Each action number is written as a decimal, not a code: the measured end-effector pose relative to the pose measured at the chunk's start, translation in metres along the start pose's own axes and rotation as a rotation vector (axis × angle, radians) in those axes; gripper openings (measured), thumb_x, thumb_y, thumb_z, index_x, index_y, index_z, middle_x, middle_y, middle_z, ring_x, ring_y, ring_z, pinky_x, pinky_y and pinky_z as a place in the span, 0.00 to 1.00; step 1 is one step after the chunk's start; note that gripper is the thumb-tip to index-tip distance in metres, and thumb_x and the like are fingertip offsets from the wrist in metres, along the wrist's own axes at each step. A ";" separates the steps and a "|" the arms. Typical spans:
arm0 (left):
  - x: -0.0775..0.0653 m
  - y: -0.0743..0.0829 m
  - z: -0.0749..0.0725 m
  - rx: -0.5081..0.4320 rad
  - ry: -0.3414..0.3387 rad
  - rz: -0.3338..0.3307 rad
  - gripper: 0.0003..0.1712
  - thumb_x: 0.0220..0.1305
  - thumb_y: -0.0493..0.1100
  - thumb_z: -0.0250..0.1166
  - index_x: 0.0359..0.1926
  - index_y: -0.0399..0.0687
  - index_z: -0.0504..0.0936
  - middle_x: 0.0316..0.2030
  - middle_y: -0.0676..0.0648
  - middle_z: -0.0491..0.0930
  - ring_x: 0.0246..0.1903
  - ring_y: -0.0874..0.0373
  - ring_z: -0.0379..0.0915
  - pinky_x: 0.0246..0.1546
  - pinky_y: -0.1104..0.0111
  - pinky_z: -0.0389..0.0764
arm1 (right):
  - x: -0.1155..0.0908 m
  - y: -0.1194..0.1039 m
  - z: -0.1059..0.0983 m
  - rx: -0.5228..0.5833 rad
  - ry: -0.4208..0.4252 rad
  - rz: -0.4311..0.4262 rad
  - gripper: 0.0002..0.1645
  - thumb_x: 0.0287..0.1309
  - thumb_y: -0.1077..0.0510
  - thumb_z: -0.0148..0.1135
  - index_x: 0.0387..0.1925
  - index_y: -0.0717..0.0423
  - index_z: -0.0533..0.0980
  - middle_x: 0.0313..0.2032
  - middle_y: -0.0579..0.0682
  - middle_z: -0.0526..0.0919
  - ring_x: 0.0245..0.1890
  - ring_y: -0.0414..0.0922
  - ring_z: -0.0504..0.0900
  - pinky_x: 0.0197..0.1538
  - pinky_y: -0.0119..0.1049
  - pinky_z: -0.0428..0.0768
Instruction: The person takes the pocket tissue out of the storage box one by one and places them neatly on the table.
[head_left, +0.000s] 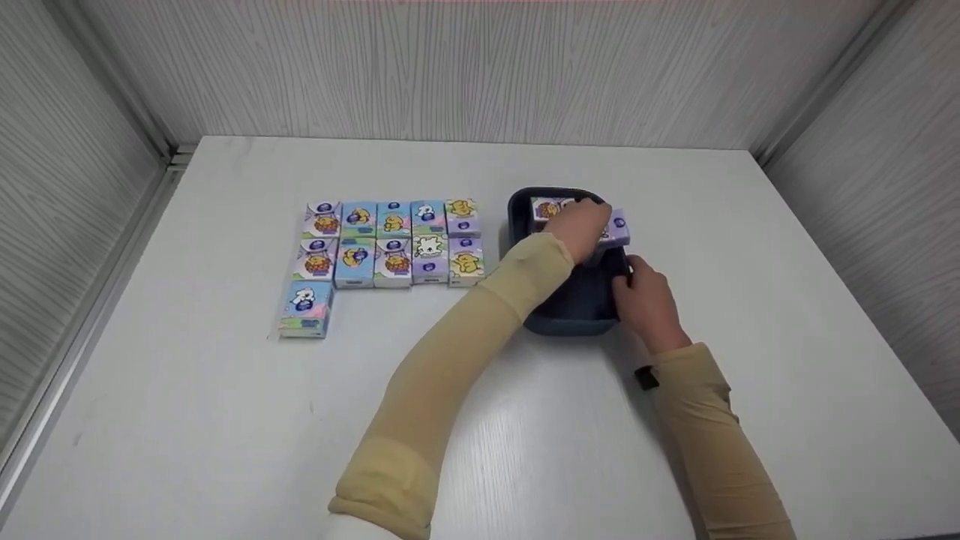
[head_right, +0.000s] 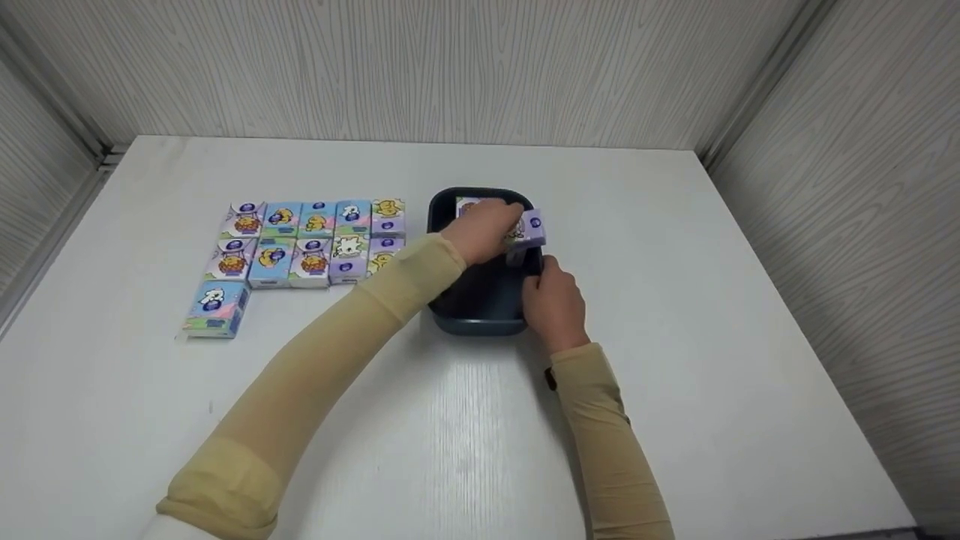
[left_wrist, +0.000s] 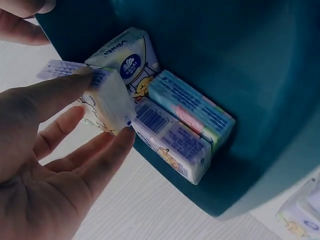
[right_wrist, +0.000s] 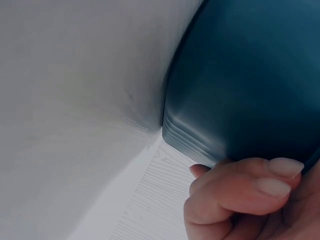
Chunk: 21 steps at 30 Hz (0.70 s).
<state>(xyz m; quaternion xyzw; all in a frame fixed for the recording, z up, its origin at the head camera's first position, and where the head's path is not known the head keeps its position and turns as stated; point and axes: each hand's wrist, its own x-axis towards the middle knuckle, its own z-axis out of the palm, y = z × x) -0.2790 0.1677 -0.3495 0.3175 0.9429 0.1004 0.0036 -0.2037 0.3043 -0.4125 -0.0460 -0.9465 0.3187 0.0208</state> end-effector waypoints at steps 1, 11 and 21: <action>0.000 0.000 0.000 -0.002 0.000 0.006 0.16 0.68 0.34 0.54 0.55 0.41 0.75 0.52 0.39 0.77 0.50 0.46 0.75 0.51 0.59 0.75 | 0.000 0.000 0.000 0.001 0.001 -0.006 0.27 0.67 0.58 0.42 0.64 0.67 0.63 0.54 0.67 0.75 0.45 0.54 0.75 0.51 0.51 0.73; -0.007 -0.004 -0.005 -0.054 0.031 0.014 0.28 0.59 0.42 0.65 0.60 0.45 0.72 0.52 0.43 0.78 0.51 0.49 0.74 0.51 0.61 0.75 | -0.001 0.000 0.000 0.002 0.002 -0.020 0.27 0.67 0.58 0.42 0.63 0.68 0.64 0.54 0.67 0.74 0.46 0.54 0.75 0.52 0.52 0.73; -0.032 -0.016 -0.011 -0.138 0.105 -0.043 0.33 0.56 0.51 0.67 0.63 0.50 0.72 0.52 0.46 0.75 0.51 0.53 0.71 0.50 0.62 0.74 | -0.001 0.000 -0.001 0.007 -0.001 -0.019 0.26 0.67 0.58 0.42 0.63 0.68 0.65 0.50 0.67 0.77 0.40 0.54 0.76 0.45 0.49 0.75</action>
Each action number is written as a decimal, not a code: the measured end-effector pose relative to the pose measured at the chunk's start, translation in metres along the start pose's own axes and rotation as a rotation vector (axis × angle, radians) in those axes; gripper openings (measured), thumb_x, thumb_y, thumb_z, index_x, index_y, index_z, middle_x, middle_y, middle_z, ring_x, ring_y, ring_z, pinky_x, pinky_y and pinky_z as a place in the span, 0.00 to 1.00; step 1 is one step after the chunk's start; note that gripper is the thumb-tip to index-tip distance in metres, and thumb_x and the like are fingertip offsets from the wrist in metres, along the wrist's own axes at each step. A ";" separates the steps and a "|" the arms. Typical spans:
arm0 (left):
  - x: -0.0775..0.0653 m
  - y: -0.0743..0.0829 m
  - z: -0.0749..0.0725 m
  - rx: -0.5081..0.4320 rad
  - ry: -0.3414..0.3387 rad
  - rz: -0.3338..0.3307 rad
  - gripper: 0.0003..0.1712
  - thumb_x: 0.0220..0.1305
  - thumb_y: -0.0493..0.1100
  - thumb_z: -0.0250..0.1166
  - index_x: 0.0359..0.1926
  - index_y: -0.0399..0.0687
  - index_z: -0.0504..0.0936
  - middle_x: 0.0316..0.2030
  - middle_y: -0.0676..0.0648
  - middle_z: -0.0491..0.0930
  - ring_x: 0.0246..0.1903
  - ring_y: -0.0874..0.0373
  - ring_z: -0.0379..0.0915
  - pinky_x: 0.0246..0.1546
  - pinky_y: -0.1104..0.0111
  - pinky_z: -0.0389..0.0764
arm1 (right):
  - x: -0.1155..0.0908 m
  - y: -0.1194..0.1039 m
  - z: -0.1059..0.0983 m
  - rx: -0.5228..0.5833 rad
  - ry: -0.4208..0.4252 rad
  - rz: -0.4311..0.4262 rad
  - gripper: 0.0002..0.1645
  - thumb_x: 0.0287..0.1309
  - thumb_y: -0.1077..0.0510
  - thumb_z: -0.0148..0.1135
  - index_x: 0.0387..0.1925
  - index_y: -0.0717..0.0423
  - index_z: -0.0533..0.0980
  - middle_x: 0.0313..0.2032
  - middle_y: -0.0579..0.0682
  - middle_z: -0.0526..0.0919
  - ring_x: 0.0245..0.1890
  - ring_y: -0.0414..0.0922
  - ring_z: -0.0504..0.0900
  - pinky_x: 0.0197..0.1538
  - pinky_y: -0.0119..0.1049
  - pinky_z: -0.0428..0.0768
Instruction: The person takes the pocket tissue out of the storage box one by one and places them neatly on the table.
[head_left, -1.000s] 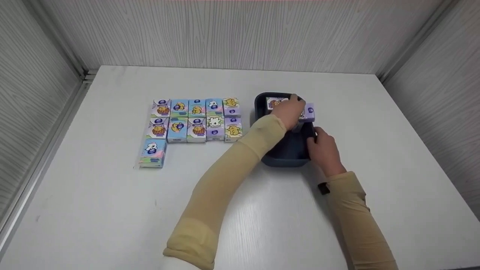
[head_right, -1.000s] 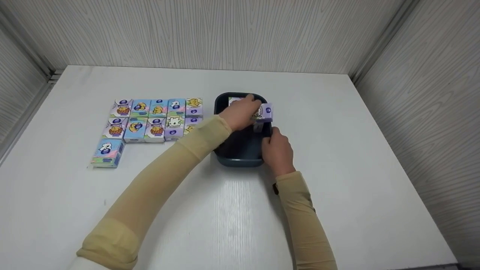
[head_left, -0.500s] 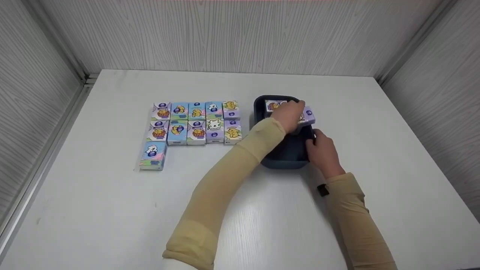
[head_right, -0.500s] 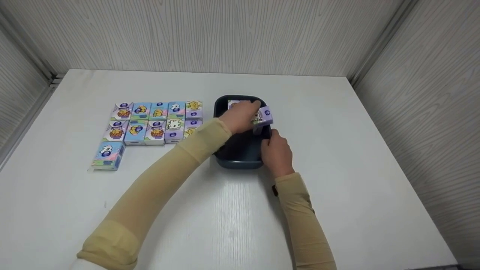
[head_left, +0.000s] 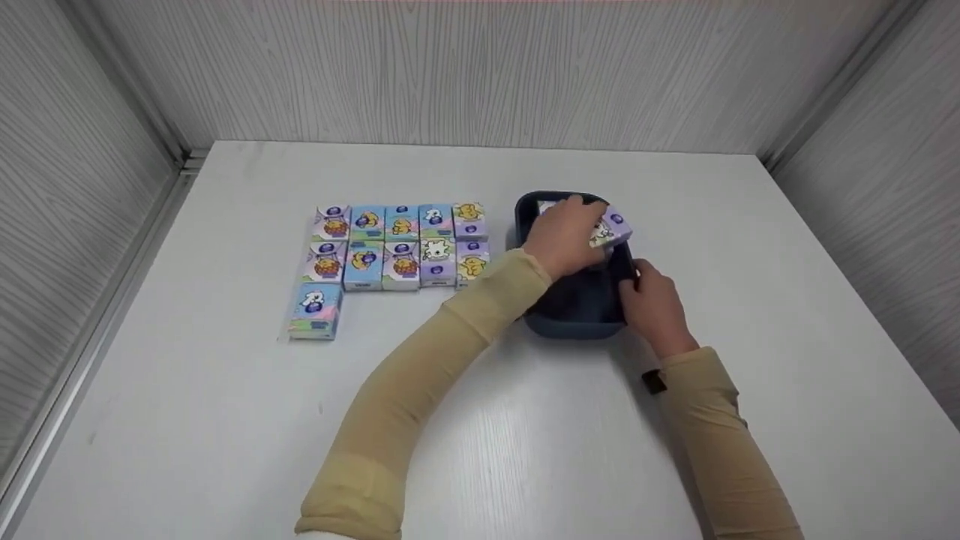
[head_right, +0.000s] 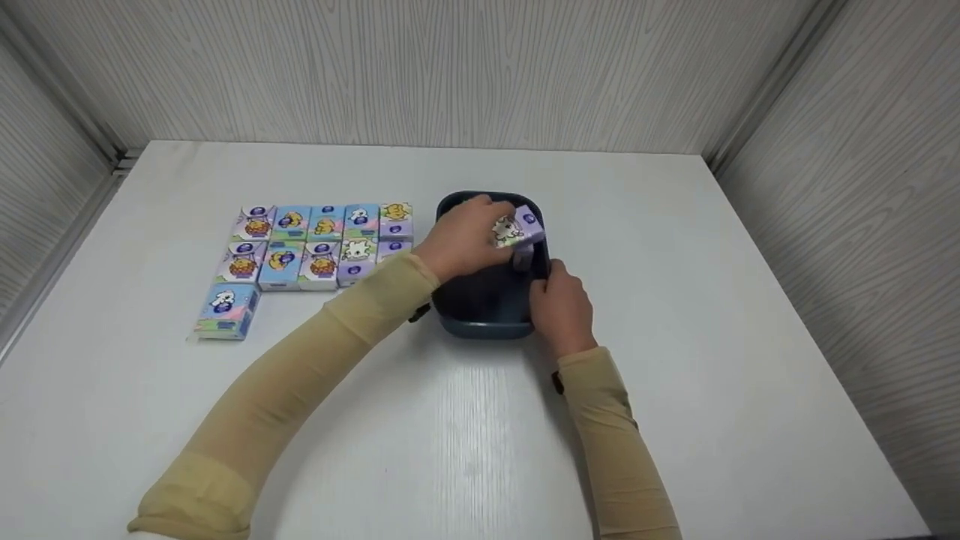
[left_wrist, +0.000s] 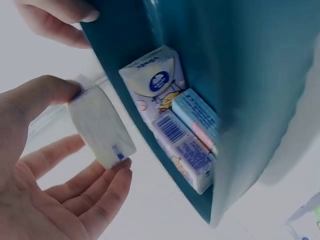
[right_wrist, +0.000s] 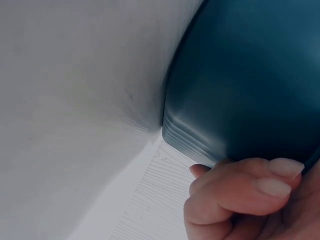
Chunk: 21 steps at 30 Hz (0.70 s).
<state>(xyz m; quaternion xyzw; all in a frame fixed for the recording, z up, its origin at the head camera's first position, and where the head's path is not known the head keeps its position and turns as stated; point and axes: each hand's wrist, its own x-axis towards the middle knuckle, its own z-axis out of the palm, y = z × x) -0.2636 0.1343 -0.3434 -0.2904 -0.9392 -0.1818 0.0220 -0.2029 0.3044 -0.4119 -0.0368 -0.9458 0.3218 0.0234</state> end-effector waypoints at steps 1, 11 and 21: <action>-0.004 -0.001 -0.002 -0.015 0.006 -0.008 0.35 0.57 0.51 0.66 0.65 0.50 0.70 0.53 0.46 0.74 0.52 0.54 0.70 0.51 0.63 0.73 | 0.000 0.000 0.001 0.002 -0.003 0.001 0.26 0.67 0.58 0.42 0.63 0.68 0.65 0.49 0.67 0.77 0.39 0.54 0.76 0.44 0.48 0.75; -0.056 -0.006 -0.027 -0.030 0.164 -0.035 0.30 0.60 0.51 0.61 0.64 0.50 0.71 0.51 0.44 0.73 0.47 0.55 0.70 0.46 0.67 0.76 | 0.001 0.000 0.000 0.010 -0.005 -0.012 0.27 0.66 0.59 0.41 0.64 0.69 0.63 0.51 0.69 0.76 0.42 0.56 0.77 0.47 0.51 0.75; -0.119 -0.035 -0.024 -0.042 0.110 -0.106 0.29 0.62 0.50 0.62 0.64 0.48 0.72 0.49 0.42 0.71 0.43 0.54 0.66 0.43 0.66 0.75 | -0.002 0.000 0.000 -0.004 -0.007 -0.015 0.27 0.66 0.59 0.40 0.64 0.67 0.64 0.50 0.68 0.77 0.42 0.55 0.77 0.47 0.51 0.75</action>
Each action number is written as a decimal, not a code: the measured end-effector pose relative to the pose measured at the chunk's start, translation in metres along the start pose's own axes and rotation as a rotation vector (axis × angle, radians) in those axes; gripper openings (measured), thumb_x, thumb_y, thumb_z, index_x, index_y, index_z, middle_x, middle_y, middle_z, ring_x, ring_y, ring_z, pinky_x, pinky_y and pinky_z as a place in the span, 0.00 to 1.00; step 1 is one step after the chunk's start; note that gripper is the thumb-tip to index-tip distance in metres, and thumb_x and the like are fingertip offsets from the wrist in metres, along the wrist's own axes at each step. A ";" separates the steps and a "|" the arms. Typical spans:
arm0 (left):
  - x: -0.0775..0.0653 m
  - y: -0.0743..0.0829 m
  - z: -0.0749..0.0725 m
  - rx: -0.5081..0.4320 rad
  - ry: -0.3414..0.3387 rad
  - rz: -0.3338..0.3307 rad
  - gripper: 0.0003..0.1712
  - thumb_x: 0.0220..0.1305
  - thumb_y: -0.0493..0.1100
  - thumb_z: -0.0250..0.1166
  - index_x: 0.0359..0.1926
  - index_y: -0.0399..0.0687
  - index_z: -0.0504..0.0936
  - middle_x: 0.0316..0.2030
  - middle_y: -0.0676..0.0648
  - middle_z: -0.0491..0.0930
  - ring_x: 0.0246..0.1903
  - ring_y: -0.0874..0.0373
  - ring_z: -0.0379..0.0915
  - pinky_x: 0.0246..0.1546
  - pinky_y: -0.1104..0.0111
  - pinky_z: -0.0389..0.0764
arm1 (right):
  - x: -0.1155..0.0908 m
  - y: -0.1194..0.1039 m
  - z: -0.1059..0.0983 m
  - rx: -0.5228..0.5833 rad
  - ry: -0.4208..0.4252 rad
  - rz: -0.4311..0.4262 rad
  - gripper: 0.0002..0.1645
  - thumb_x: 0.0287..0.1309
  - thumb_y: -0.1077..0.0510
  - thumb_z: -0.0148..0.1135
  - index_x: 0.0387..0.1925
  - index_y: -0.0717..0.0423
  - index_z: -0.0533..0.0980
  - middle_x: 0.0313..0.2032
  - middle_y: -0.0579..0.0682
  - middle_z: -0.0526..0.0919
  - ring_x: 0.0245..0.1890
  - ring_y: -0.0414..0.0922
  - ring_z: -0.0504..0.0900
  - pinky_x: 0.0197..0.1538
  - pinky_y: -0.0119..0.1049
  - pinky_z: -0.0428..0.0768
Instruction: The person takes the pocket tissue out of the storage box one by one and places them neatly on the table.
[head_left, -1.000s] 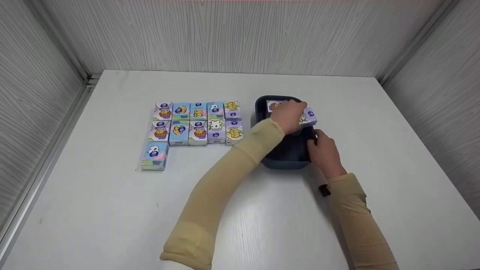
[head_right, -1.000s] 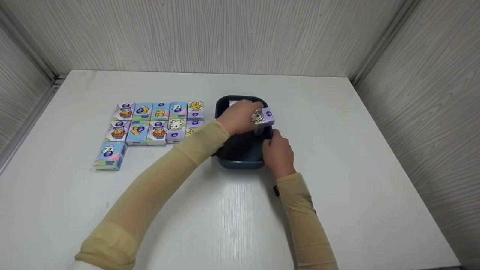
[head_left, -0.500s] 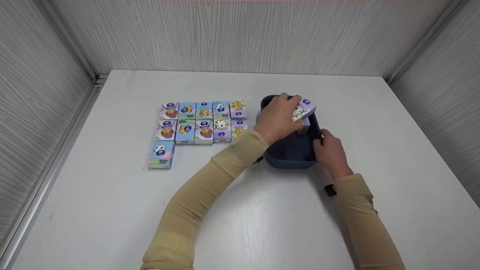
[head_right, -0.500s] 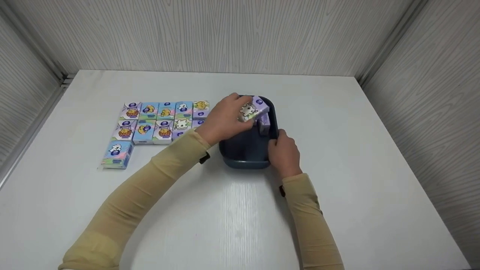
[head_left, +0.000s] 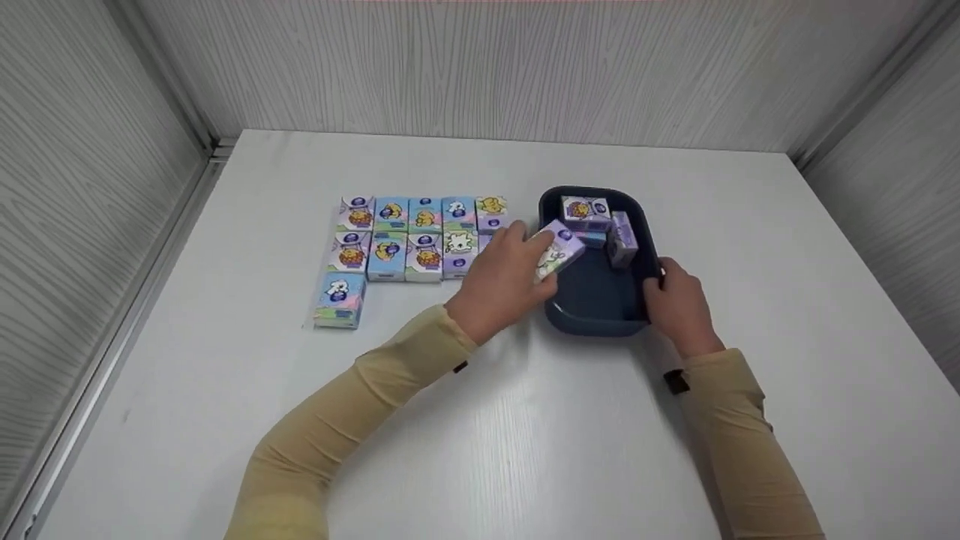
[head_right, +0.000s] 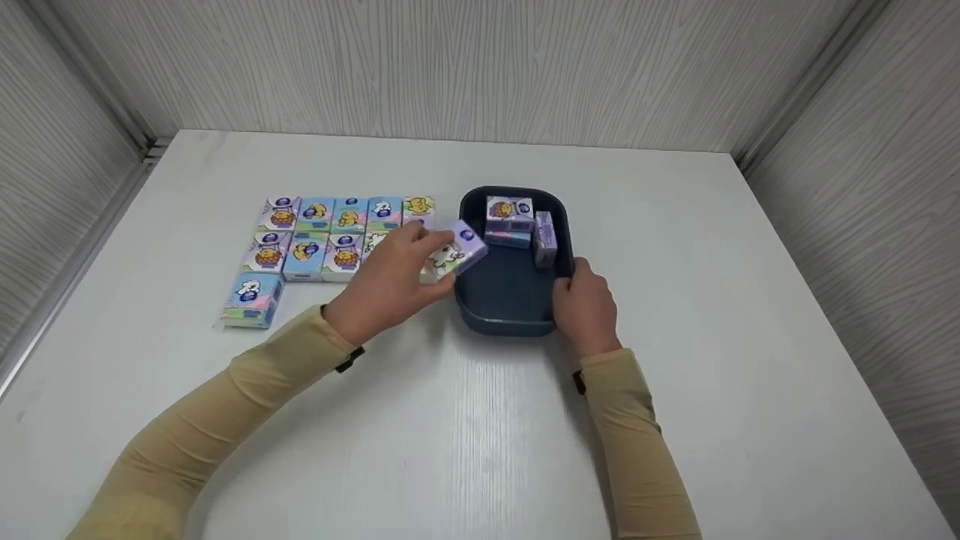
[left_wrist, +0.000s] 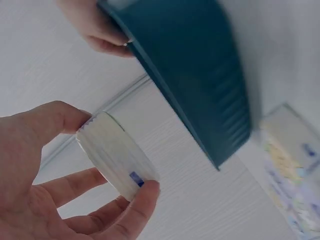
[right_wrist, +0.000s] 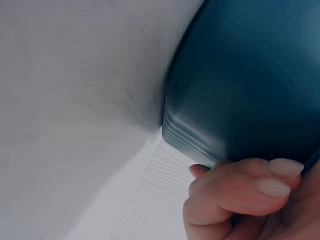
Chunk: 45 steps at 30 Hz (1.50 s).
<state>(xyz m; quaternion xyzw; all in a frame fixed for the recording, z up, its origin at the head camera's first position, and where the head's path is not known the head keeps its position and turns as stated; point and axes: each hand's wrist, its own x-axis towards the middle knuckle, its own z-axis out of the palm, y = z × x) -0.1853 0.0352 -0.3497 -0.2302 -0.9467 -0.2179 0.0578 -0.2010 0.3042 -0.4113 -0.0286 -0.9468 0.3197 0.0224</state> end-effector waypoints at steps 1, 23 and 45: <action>-0.007 -0.006 0.001 0.000 -0.021 -0.023 0.30 0.62 0.50 0.62 0.64 0.48 0.72 0.50 0.42 0.71 0.44 0.54 0.66 0.43 0.66 0.75 | 0.000 0.000 0.000 0.001 -0.002 0.001 0.27 0.67 0.59 0.40 0.64 0.68 0.64 0.50 0.68 0.77 0.41 0.55 0.77 0.46 0.51 0.75; -0.100 -0.076 0.002 0.415 -0.187 -0.114 0.38 0.55 0.57 0.70 0.58 0.35 0.74 0.46 0.35 0.73 0.44 0.45 0.71 0.45 0.59 0.79 | -0.002 0.003 -0.001 0.004 0.004 -0.010 0.27 0.66 0.59 0.40 0.63 0.69 0.64 0.48 0.68 0.78 0.40 0.56 0.76 0.47 0.51 0.74; -0.122 -0.109 -0.021 0.467 -0.250 0.093 0.26 0.54 0.32 0.70 0.55 0.38 0.75 0.49 0.37 0.74 0.50 0.45 0.73 0.47 0.60 0.79 | 0.001 0.001 -0.001 0.008 -0.013 -0.007 0.27 0.66 0.59 0.41 0.63 0.69 0.63 0.53 0.70 0.75 0.47 0.57 0.75 0.52 0.55 0.72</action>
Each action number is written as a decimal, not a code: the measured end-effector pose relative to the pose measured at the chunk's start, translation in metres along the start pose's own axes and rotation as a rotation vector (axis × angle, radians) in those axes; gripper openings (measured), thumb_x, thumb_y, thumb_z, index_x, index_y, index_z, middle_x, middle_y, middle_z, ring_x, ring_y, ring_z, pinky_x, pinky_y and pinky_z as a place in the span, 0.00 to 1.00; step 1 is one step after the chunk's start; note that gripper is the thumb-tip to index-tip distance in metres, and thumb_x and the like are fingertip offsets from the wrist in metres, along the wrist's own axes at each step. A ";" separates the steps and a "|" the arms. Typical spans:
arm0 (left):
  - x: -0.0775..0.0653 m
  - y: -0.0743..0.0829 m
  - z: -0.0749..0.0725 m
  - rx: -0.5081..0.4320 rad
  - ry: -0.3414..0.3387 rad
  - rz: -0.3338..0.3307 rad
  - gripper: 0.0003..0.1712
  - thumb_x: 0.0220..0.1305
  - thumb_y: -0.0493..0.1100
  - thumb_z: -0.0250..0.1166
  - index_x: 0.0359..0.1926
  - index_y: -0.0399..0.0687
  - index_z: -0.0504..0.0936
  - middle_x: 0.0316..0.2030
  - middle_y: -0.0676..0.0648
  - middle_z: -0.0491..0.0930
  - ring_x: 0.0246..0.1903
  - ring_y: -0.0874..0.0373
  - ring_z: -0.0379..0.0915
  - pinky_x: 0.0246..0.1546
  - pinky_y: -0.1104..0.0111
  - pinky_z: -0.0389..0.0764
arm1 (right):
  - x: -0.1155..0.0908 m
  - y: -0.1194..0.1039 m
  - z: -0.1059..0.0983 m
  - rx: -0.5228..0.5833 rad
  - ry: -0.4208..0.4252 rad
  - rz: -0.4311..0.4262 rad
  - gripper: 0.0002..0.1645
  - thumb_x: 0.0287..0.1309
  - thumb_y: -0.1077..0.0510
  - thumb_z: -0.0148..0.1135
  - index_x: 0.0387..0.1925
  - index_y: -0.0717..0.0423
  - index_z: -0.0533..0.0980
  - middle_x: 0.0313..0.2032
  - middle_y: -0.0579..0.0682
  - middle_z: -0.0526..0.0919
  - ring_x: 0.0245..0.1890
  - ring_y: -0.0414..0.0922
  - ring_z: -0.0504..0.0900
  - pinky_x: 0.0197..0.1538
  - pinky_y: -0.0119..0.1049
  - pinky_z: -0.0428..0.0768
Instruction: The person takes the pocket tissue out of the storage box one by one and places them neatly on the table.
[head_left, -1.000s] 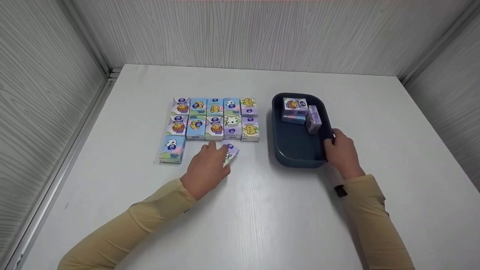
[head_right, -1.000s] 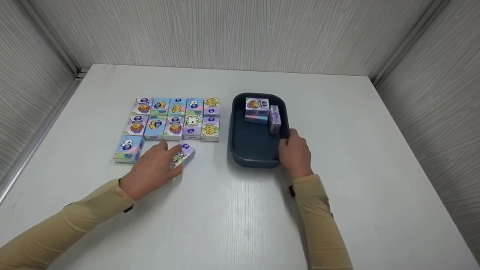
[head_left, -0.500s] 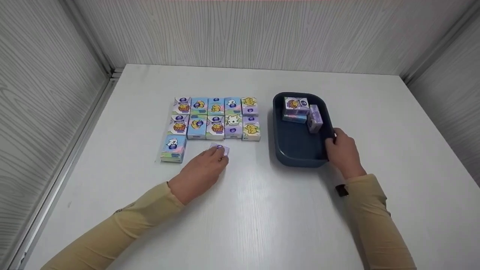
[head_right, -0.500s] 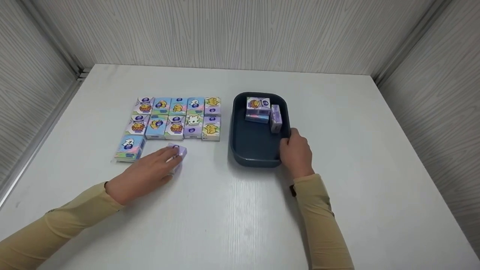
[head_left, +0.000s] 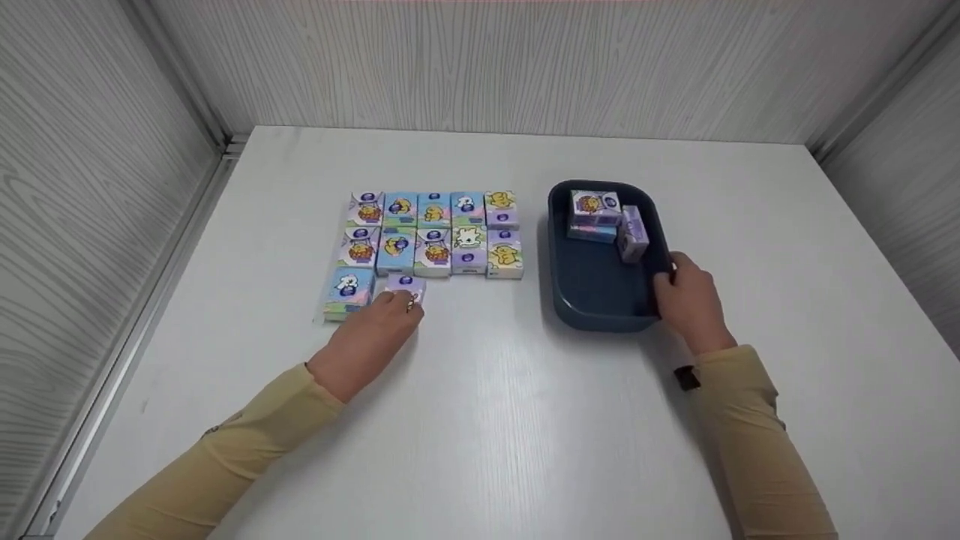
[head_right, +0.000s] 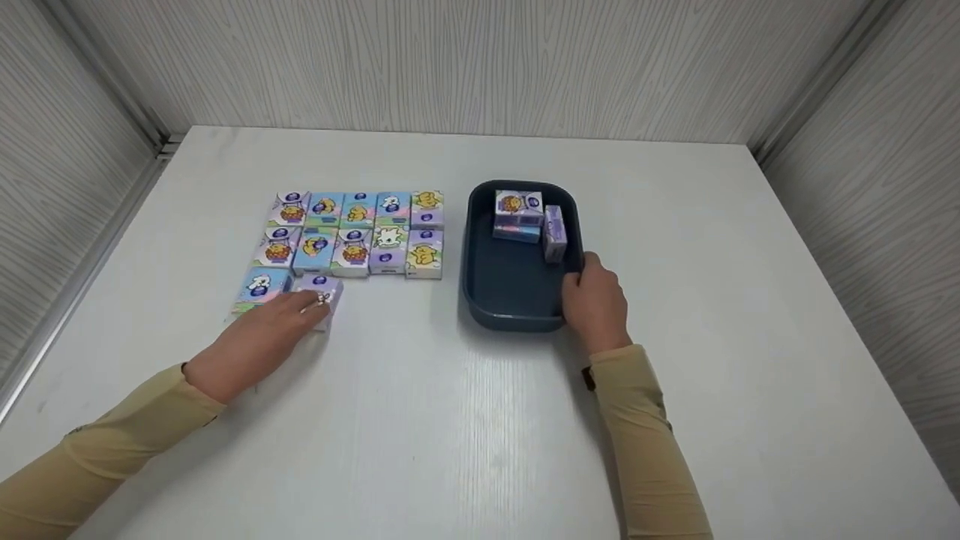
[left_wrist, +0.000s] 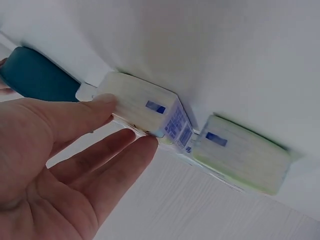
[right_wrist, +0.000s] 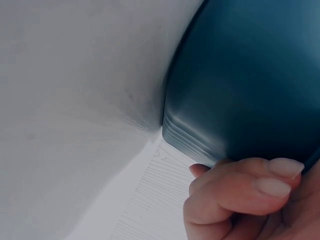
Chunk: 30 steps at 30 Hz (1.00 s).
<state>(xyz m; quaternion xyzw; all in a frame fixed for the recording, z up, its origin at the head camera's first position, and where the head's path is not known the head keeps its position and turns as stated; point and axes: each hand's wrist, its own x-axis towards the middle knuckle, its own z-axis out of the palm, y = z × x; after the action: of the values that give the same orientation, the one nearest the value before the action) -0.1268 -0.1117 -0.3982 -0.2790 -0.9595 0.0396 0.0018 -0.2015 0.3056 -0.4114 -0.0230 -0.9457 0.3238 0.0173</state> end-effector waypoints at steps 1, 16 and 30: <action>0.000 -0.002 0.000 -0.010 0.000 -0.011 0.26 0.54 0.32 0.71 0.55 0.38 0.75 0.49 0.38 0.74 0.50 0.45 0.73 0.47 0.60 0.79 | 0.000 0.000 0.000 -0.002 0.001 -0.001 0.27 0.66 0.59 0.41 0.63 0.69 0.63 0.53 0.70 0.75 0.47 0.58 0.75 0.52 0.55 0.72; 0.005 -0.009 0.002 0.004 0.007 -0.083 0.27 0.54 0.32 0.71 0.55 0.36 0.75 0.48 0.36 0.75 0.45 0.44 0.75 0.45 0.58 0.80 | -0.003 -0.001 -0.002 0.001 0.008 -0.003 0.28 0.66 0.59 0.40 0.64 0.70 0.63 0.50 0.70 0.76 0.45 0.58 0.77 0.49 0.54 0.74; 0.010 -0.003 -0.004 0.001 0.045 -0.091 0.23 0.60 0.36 0.67 0.55 0.34 0.75 0.45 0.36 0.76 0.42 0.45 0.76 0.42 0.59 0.81 | -0.001 -0.001 0.001 0.006 0.021 -0.011 0.27 0.66 0.59 0.41 0.63 0.68 0.65 0.49 0.68 0.77 0.42 0.56 0.76 0.49 0.53 0.73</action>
<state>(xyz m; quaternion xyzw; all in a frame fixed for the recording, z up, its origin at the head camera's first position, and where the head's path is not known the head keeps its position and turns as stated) -0.1363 -0.1086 -0.3943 -0.2361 -0.9708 0.0337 0.0254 -0.2002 0.3043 -0.4118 -0.0214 -0.9446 0.3262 0.0290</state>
